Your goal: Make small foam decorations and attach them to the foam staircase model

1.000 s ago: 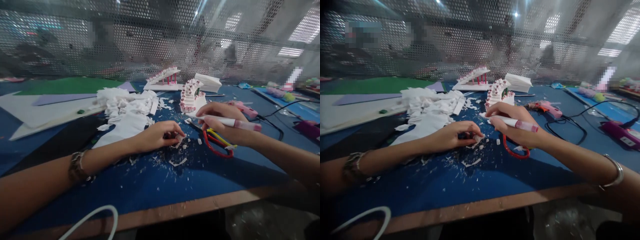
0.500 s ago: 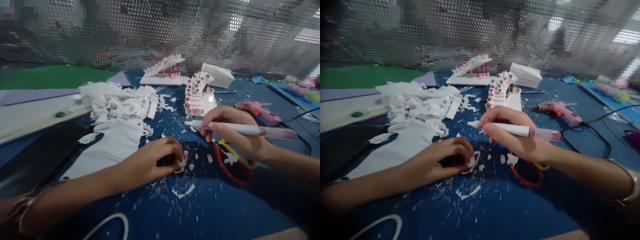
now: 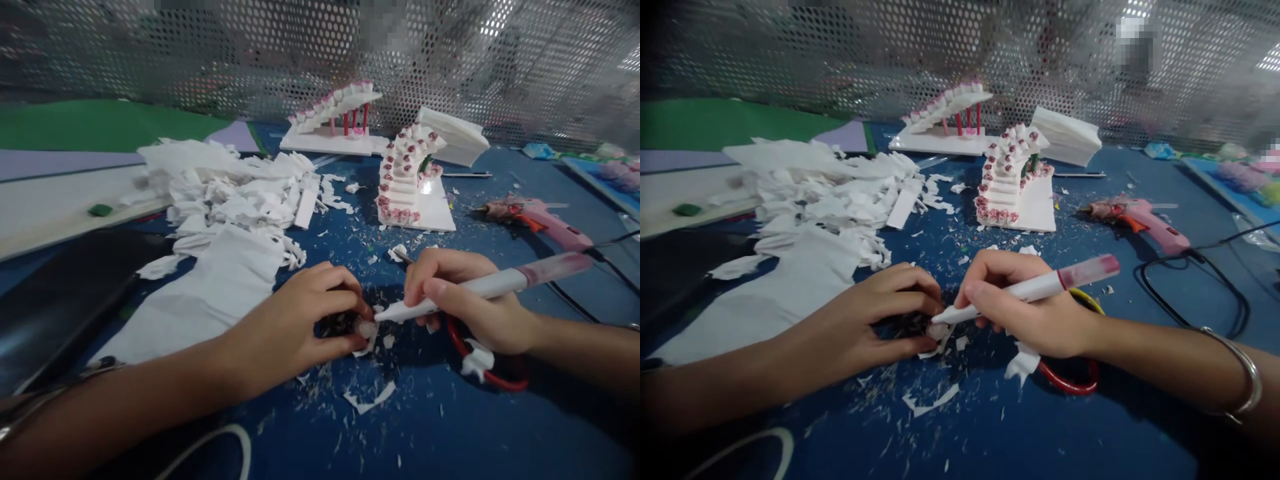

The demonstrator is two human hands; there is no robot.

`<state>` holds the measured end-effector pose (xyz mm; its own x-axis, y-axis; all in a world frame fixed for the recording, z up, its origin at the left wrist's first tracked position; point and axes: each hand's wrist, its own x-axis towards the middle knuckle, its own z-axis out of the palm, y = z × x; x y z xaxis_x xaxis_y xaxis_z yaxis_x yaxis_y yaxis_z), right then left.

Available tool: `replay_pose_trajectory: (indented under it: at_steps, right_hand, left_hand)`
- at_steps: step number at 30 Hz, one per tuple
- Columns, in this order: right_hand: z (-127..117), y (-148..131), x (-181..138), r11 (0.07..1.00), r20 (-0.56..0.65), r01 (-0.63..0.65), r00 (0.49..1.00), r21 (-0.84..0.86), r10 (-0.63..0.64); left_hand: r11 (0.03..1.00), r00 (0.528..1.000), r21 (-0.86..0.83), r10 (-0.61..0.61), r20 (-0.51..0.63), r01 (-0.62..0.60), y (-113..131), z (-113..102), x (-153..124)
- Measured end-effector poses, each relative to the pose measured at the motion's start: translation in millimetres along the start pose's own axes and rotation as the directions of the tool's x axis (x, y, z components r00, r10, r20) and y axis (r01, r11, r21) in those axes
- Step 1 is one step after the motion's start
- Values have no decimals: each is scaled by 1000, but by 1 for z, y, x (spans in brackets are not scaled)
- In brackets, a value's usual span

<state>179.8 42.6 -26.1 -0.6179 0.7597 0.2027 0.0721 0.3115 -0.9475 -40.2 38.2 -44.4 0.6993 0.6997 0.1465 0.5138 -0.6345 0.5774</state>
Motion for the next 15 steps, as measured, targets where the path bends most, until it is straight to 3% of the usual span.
replay_pose_trajectory:
  at_steps: [5, 15]
  right_hand:
    - [0, 4, -3, 991, 72, -73, 994, -111, 82]
    - [1, 1, -1, 925, 130, 18, 991, -379, 34]
  left_hand:
    - [999, 998, -6, 53, 34, -53, -2, -4, 1]
    - [988, 987, 25, 150, 55, -151, -10, -8, 2]
